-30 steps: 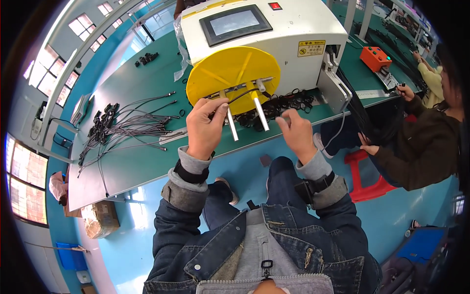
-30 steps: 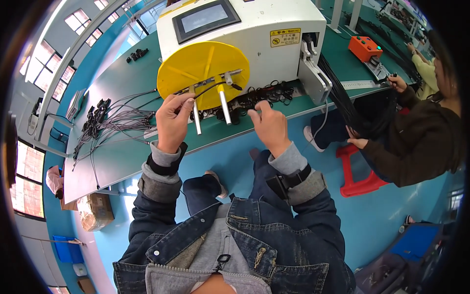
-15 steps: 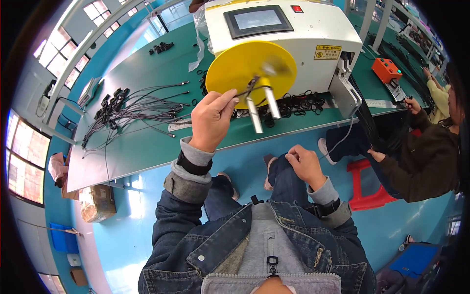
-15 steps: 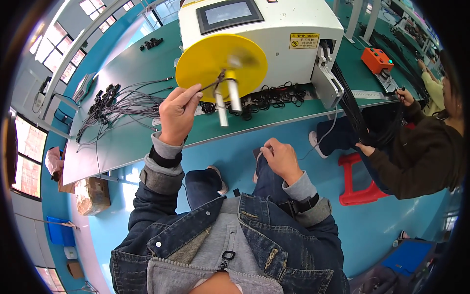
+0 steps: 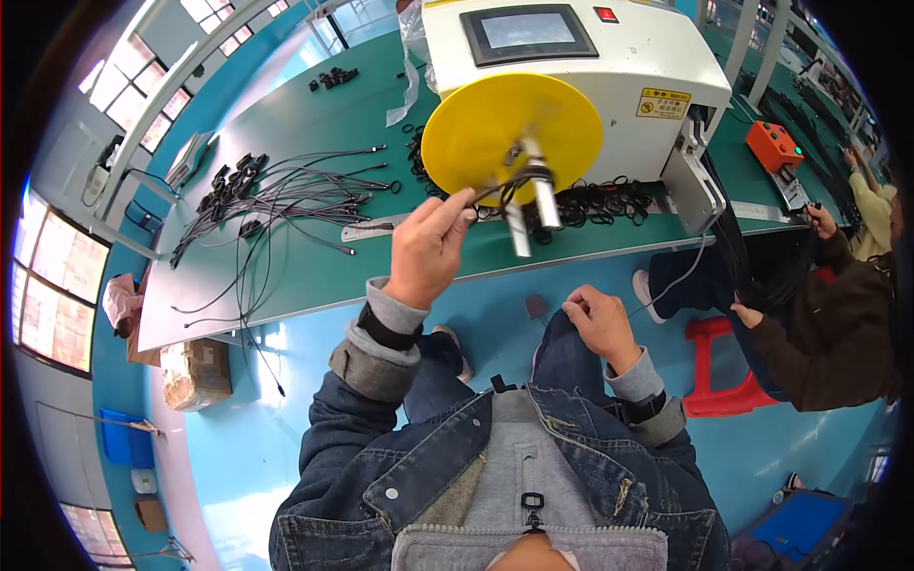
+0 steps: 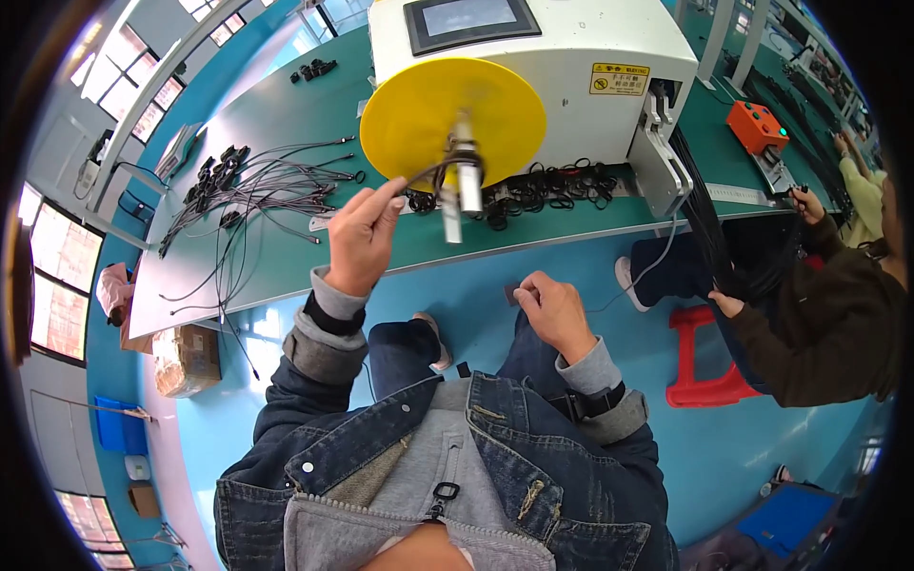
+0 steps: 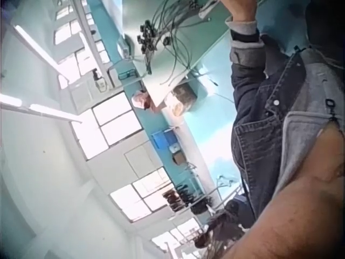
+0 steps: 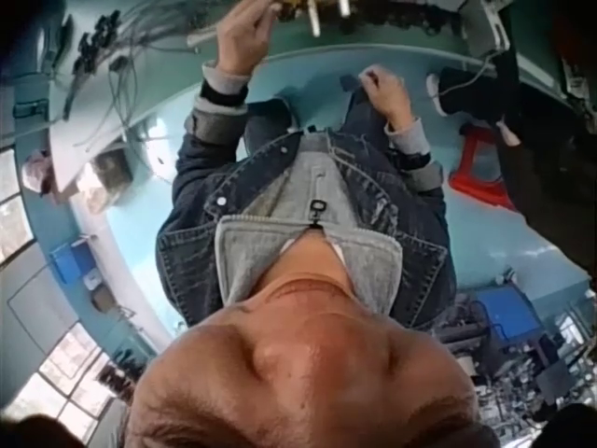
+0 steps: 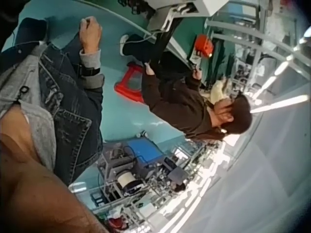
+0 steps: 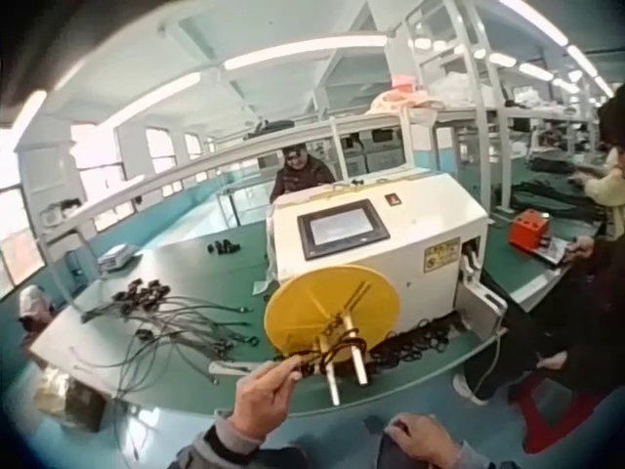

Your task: The person picks up a cable, winds it around the spindles of a machine, and removes the coiled cable. They then secure the coil with a rubber band and place it on the table, repeating the process.

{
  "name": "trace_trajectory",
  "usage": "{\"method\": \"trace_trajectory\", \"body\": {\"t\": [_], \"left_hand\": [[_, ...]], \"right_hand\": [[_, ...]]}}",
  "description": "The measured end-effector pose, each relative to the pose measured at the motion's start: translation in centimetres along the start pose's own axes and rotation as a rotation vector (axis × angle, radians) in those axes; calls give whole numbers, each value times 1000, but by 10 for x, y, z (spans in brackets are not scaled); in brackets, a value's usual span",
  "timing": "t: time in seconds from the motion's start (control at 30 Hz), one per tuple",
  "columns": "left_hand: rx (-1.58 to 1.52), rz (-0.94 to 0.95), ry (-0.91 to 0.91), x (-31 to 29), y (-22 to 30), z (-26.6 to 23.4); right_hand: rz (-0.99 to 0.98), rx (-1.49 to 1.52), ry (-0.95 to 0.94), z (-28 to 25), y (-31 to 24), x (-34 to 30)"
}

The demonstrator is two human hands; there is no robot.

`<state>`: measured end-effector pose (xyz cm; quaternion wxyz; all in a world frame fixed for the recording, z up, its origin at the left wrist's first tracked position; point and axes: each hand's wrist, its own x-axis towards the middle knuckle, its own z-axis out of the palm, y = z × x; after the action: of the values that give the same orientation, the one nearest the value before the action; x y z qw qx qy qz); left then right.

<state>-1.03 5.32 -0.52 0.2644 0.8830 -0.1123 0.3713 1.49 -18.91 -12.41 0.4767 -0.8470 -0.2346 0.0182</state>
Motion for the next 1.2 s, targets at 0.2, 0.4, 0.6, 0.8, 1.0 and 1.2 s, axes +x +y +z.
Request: {"method": "trace_trajectory", "body": {"t": [0.2,0.4,0.6,0.8,1.0,1.2], "left_hand": [[-14,111,67,-5,20,22],[174,218,18,11,42,24],[270,311,49,18,53,31],[206,328,113,13,55,31],[208,310,94,17,55,28],[179,269,133,11,47,34]], "right_hand": [[-12,24,-25,-2,-6,2],[-132,80,111,-22,-44,22],[-246,329,343,-31,-81,47],[-417,317,429,-28,-87,53],[-378,564,261,-25,-70,59],[-404,528,328,-21,-76,71]]}}
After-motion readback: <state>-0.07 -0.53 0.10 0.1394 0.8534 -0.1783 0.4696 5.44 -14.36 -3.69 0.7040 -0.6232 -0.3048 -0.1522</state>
